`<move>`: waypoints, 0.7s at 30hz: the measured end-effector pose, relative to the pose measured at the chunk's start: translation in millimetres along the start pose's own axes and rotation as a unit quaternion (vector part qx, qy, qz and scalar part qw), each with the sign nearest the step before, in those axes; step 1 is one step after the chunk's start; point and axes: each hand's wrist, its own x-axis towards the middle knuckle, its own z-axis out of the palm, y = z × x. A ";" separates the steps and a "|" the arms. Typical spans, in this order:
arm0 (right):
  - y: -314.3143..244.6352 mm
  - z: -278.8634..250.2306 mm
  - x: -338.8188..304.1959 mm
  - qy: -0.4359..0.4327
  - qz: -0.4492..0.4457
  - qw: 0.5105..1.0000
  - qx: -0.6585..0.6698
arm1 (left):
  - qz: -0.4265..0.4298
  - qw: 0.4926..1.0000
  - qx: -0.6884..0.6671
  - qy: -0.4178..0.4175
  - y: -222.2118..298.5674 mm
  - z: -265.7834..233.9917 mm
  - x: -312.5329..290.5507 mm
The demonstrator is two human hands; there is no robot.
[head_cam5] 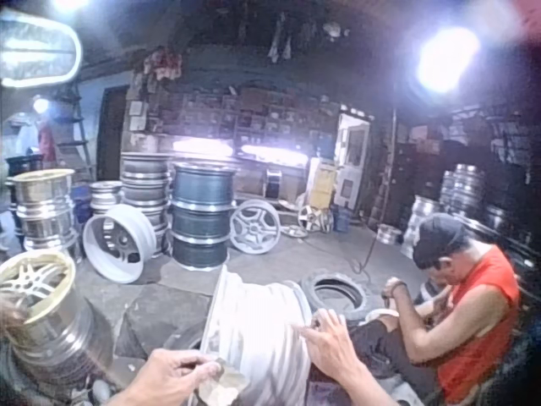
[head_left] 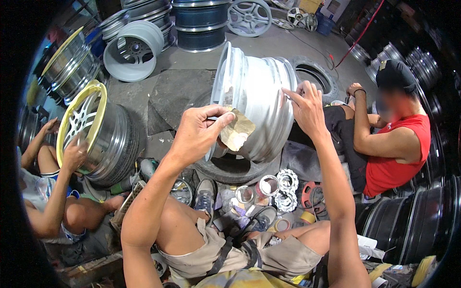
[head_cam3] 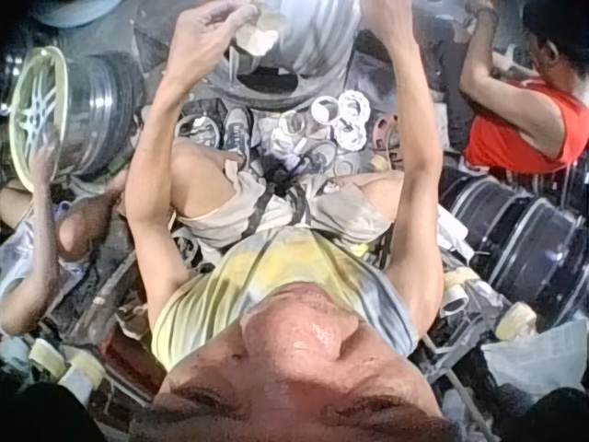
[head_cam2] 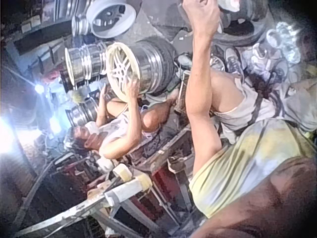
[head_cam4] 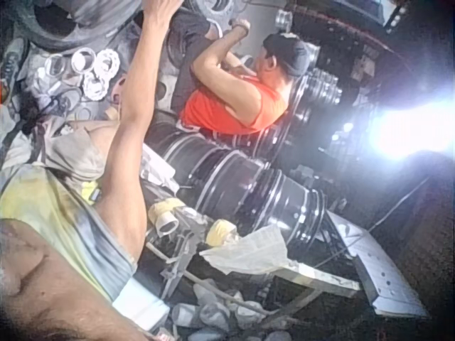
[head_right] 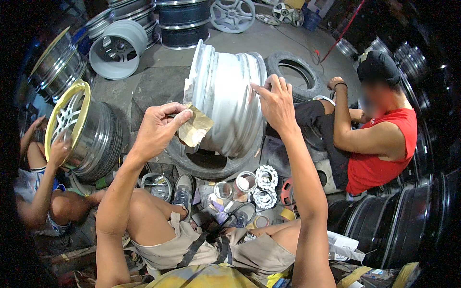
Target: The person sits on the floor of a workshop and uses a small spatula to apply a white filler paste to a silver wheel rim. They repeatedly scoop the paste from a container and spread it onto the rim's surface, occasionally wiping the tool with a cloth.
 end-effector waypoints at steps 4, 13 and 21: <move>-18.3 -5.5 -25.3 -0.005 0.012 0.999 0.031 | 0.012 1.000 0.020 -0.003 -2.2 -4.0 0.3; -31.5 -16.8 -36.7 0.024 0.108 0.979 0.170 | -0.004 1.000 0.024 0.001 2.7 -2.1 -0.1; -27.0 -11.2 -37.7 0.023 0.114 0.979 0.170 | -0.005 1.000 0.029 0.000 5.7 -5.4 -0.2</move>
